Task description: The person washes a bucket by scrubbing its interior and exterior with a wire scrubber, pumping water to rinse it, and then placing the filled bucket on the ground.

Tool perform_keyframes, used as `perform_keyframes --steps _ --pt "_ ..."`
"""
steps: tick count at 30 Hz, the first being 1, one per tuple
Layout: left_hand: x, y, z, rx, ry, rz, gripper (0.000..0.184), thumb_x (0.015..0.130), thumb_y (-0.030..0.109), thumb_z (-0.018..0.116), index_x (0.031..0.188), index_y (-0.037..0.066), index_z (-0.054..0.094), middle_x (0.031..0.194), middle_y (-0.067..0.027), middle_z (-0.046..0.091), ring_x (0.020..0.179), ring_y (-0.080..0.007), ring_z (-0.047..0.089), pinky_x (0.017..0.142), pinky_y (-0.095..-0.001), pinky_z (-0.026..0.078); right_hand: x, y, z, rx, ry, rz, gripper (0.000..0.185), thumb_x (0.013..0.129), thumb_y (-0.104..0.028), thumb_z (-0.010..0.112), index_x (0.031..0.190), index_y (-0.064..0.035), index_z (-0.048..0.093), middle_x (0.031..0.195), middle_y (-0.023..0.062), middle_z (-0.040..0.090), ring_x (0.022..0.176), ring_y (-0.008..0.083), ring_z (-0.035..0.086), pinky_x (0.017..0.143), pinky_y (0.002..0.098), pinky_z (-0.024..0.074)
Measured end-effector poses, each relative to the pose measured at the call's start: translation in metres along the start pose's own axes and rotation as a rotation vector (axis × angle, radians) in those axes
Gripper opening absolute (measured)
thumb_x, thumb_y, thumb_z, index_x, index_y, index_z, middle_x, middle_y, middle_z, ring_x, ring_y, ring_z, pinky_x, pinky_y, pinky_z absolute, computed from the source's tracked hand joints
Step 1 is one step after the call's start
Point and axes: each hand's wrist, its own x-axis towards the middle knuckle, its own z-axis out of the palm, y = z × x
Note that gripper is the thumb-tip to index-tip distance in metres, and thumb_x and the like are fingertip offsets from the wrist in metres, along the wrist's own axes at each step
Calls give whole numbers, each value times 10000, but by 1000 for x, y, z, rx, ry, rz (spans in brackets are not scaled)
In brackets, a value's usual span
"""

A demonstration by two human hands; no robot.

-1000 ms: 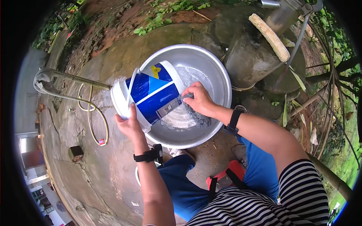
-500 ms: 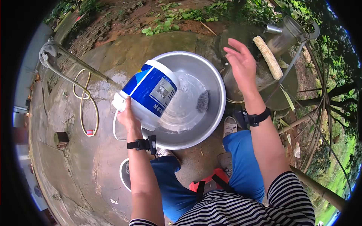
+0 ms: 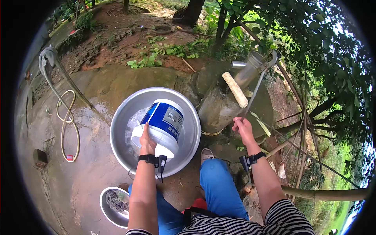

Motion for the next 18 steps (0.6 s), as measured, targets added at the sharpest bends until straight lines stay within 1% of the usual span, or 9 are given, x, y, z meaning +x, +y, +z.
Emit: perform_keyframes --steps 2,4,6,10,11,13,14,16,18 --pt "14 -25 -8 -27 -78 -162 519 891 298 766 1278 10 575 1248 -141 651 1108 -329 643 987 -493 509 -23 -10 -18 -52 -14 -14 260 1037 -267 536 998 -17 596 692 11 546 489 114 511 466 279 431" --pt "5 -37 -4 -49 -175 -221 536 907 341 744 1314 46 557 1292 -134 632 1166 -340 614 1030 -505 476 -67 -46 -36 -39 -17 57 284 1055 -288 493 974 -34 589 662 0 497 429 96 440 400 268 368" --pt "20 -55 -2 -45 -164 -233 562 910 353 739 1334 45 538 1317 -142 618 1185 -346 604 1051 -521 459 -105 -98 -67 -162 -86 134 273 1062 -279 480 992 -41 594 654 -14 473 441 69 401 391 246 327" --pt "20 -80 12 -5 -98 -261 573 912 346 736 1341 30 525 1327 -144 609 1192 -345 601 1049 -541 454 -147 -221 -106 -213 -142 392 308 1076 -283 447 997 -26 595 661 -55 411 471 35 287 381 209 214" --pt "27 -89 12 -1 -57 -249 554 913 340 735 1330 37 530 1310 -145 615 1181 -347 605 1035 -542 462 -151 -239 -112 -288 -143 375 331 1082 -295 428 987 -28 599 662 -65 380 477 29 281 380 198 187" --pt "29 -103 17 7 -16 -244 536 915 335 733 1319 43 536 1293 -146 620 1170 -350 609 1022 -544 470 -149 -245 -121 -373 -119 347 338 1077 -331 442 922 -63 579 637 -68 365 478 41 291 385 218 221" --pt "31 -107 17 6 8 -270 506 915 328 732 1309 74 542 1273 -132 622 1158 -338 605 1007 -542 472 -148 -235 -121 -416 -86 317 333 1072 -334 456 895 -75 565 628 -67 371 479 48 301 391 229 245" --pt "25 -109 15 18 43 -294 477 916 322 731 1300 105 549 1252 -118 623 1146 -326 600 992 -539 475 -135 -174 -122 -519 25 0 320 1061 -326 494 860 -79 533 624 -56 400 499 58 343 428 247 296" --pt "18 -105 18 107 50 -365 389 906 408 731 1178 161 605 1106 -56 655 1044 -288 619 949 -499 478 -130 -170 -132 -563 39 -22 284 1060 -281 504 867 -73 519 632 -44 428 525 57 378 460 248 316"
